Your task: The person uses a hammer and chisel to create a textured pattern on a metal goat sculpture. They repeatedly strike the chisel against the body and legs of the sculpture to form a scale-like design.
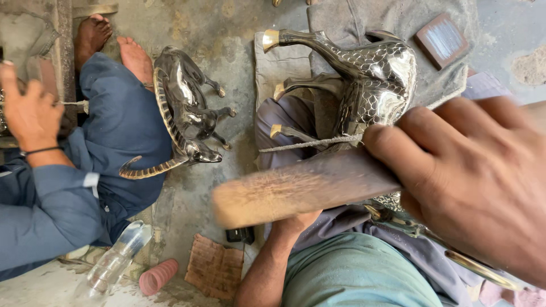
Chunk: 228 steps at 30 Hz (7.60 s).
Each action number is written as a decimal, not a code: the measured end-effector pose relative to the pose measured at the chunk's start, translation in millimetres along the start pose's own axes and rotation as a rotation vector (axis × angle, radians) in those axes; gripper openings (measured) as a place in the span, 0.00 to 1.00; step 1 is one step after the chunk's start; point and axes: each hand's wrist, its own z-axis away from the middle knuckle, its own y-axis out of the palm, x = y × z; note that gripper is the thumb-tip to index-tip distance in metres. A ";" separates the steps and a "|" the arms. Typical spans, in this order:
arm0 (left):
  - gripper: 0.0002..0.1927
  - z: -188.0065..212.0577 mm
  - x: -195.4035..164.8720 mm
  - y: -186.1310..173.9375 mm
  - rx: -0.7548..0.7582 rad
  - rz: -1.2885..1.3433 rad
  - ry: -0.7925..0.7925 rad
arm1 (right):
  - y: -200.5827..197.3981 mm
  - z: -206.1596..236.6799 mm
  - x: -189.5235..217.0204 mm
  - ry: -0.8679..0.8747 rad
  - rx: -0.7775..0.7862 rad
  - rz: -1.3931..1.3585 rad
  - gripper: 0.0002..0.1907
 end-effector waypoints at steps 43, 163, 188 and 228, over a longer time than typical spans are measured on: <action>0.14 -68.7 -90.2 -14.0 -0.092 0.443 -0.404 | 160.6 242.0 0.5 0.771 0.207 -1.960 0.36; 0.17 -204.1 -143.6 97.0 1.074 0.098 -0.011 | 159.2 178.9 -78.6 1.013 -0.061 -1.149 0.34; 0.19 -204.8 -140.6 96.5 1.103 0.081 -0.086 | 161.3 177.8 -73.7 1.168 0.033 -1.389 0.33; 0.19 -208.0 -138.5 99.1 1.113 0.082 -0.054 | 152.3 176.3 -75.1 0.927 0.203 -0.904 0.25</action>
